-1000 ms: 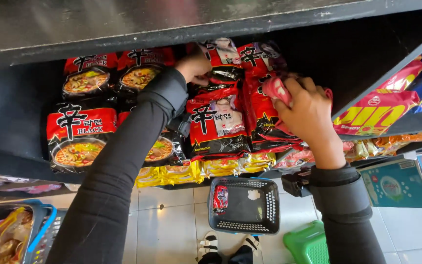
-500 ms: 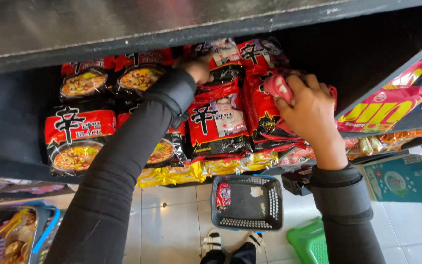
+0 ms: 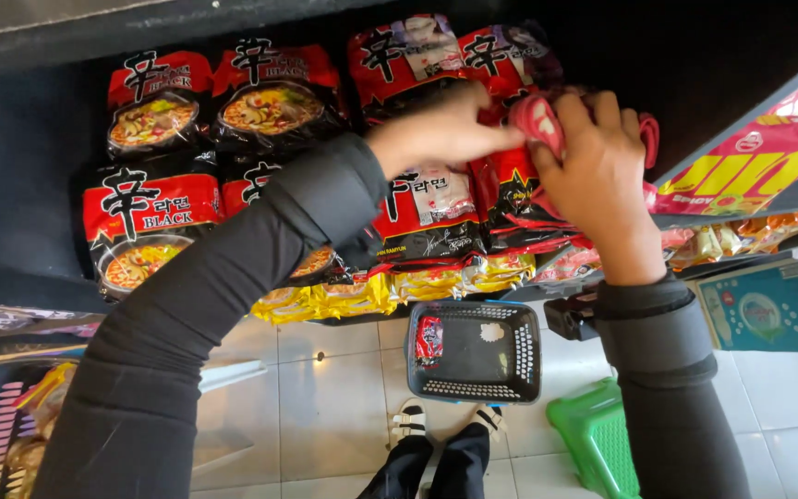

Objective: The person wipes packages of instant noodles on a store shelf using a pink cloth. They pick up the noodle packages, wipe them, and place them back on the shelf or into a shopping basket. The person then moves to another section and wipes a box of glass bottles.

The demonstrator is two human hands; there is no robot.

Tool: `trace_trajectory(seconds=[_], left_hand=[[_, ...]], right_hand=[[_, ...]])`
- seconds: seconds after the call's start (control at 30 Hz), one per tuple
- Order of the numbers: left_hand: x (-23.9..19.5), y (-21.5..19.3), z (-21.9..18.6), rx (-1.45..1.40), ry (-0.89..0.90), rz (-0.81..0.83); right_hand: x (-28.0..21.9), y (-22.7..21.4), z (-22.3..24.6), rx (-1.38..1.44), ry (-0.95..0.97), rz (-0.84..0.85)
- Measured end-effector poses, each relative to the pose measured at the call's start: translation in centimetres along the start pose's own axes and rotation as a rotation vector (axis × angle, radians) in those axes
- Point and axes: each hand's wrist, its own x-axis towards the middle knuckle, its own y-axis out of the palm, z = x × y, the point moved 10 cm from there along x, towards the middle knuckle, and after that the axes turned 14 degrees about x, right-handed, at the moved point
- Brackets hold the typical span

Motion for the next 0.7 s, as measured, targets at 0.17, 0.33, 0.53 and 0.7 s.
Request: trace_trajectory(seconds=[0.17, 0.33, 0.53, 0.7], left_hand=[[-5.1, 2.7, -3.3, -0.515, -0.429, 0.539], [-1.0, 5.7, -1.2, -0.819, -0.288, 0.515], [7.8, 4.7, 4.4, -1.136, -0.13, 0.268], [11.0, 4.0, 11.6, -0.782, -0.279, -0.125]], right_hand=[[0.0, -1.2, -1.1, 0.115, 0.135, -0.08], [-2.0, -6.4, 2.2, 0.324, 0.09, -0.302], [-4.5, -10.7, 5.0, 0.369, -0.039, -0.43], [-5.5, -5.3, 2.7, 0.268, 0.084, -0.192]])
